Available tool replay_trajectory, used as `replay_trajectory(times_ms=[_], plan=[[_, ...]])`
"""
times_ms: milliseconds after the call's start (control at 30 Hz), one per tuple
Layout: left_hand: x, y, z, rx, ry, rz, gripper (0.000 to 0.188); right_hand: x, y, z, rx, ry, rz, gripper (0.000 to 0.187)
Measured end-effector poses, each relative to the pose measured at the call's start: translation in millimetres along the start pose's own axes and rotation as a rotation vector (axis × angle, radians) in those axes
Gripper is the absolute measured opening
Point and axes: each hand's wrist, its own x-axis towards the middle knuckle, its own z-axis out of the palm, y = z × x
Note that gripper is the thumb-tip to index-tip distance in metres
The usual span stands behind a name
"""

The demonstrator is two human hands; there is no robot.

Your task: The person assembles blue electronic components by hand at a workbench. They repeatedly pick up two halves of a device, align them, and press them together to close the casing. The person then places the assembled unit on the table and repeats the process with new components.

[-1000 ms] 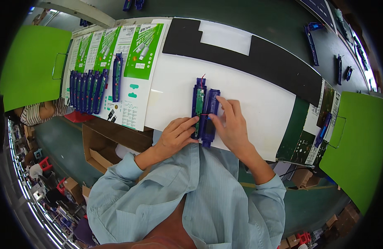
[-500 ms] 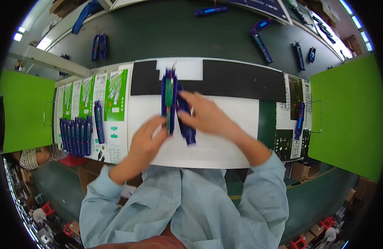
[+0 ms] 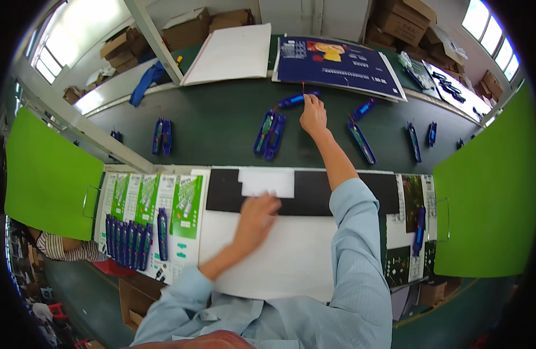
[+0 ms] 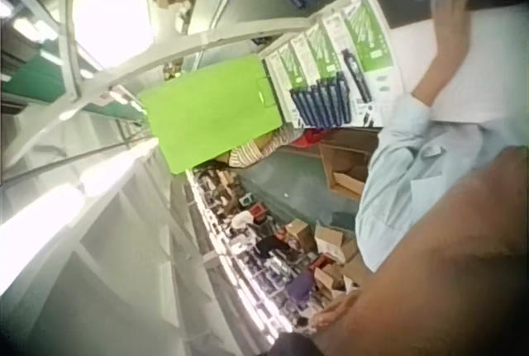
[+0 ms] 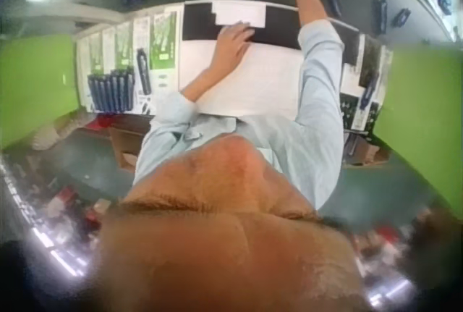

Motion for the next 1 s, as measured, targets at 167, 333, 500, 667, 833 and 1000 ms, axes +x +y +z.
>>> replay_trajectory(times_ms=[167,333,500,667,833,1000], plan=[[-40.2,24.3,1.9,0.060,-0.145,-0.113,0.047,45.8,-25.7,32.3,-0.250,-0.017,-0.227,0.073],[-31.1,22.1,7.8,-0.002,-0.160,-0.082,0.038,45.1,-6.2,13.8,-0.434,-0.128,-0.299,0.028],[-38.4,21.4,-4.7,0.041,-0.137,-0.147,0.033,-24.0,-5.4,-103.1,-0.192,-0.109,0.018,0.056],[-28.9,22.7,8.6,0.019,-0.105,-0.059,0.030,-97.5,99.2,-148.3,-0.386,-0.308,0.329,0.054],[-52.4,27.5,-4.8,-0.424,0.118,-0.334,0.043,-142.8,-44.4,-179.5,0.101,-0.244,0.151,0.047],[-62.0,58.4,-23.3,-1.335,0.161,-0.880,0.056,-264.5,-177.5,-211.7,0.572,-0.779,0.148,0.059]])
